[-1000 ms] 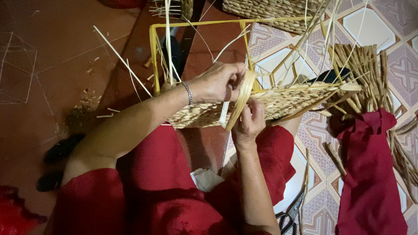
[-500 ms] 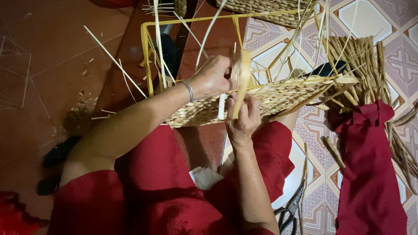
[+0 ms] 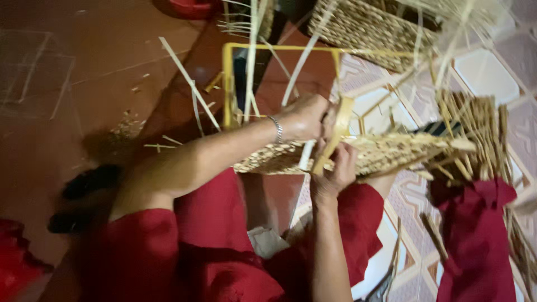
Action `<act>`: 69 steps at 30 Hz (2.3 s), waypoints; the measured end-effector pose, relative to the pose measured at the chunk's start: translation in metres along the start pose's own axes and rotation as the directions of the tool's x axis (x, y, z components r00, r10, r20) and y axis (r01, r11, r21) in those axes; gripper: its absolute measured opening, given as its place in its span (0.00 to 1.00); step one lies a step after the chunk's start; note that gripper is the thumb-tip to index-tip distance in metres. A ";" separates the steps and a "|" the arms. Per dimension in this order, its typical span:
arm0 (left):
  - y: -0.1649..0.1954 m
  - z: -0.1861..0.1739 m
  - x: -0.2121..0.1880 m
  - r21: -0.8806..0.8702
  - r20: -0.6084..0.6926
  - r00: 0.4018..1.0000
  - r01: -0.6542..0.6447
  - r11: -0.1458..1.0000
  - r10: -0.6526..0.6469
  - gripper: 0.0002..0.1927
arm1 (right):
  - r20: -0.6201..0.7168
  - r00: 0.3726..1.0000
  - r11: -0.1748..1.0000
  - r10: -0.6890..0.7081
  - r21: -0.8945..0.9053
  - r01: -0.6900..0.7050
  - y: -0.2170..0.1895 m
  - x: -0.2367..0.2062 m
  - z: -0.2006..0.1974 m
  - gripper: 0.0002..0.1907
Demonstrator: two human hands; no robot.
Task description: The person weaves a basket by hand, threading thin strips of dried plant material through a yellow frame. They use scissors to trim excess material and continue weaving the basket's body.
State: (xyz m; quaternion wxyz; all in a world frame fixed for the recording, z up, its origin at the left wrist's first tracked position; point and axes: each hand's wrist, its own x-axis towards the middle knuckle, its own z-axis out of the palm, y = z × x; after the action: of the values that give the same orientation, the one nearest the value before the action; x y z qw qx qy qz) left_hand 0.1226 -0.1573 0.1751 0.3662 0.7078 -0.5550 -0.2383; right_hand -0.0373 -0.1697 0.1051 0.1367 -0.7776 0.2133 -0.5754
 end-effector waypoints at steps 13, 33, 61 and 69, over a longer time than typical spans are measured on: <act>-0.006 -0.012 0.024 0.131 0.051 0.996 0.066 0.989 -0.073 0.18 | 0.009 1.000 1.000 0.020 0.014 -0.020 -0.009 0.000 0.018 0.13; -0.027 0.006 0.014 -0.068 0.173 0.985 -0.007 0.998 0.019 0.21 | 0.069 0.989 0.991 0.131 0.012 -0.133 -0.003 -0.003 -0.006 0.12; -0.022 0.012 -0.038 0.287 -0.152 0.907 -0.339 0.896 0.392 0.08 | 0.359 0.595 0.684 0.719 -0.218 -0.696 0.106 -0.089 -0.065 0.12; -0.025 0.012 -0.038 0.304 -0.120 0.881 -0.406 0.862 0.458 0.08 | 0.268 0.566 0.561 0.780 -0.701 -0.441 0.143 -0.104 -0.070 0.18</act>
State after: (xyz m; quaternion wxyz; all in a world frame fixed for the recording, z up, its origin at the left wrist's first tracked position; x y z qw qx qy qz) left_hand 0.1187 -0.1213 0.1448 0.3613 0.6272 -0.6900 -0.0042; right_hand -0.1545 -0.2411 -0.0261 0.1580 -0.7774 0.5917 -0.1433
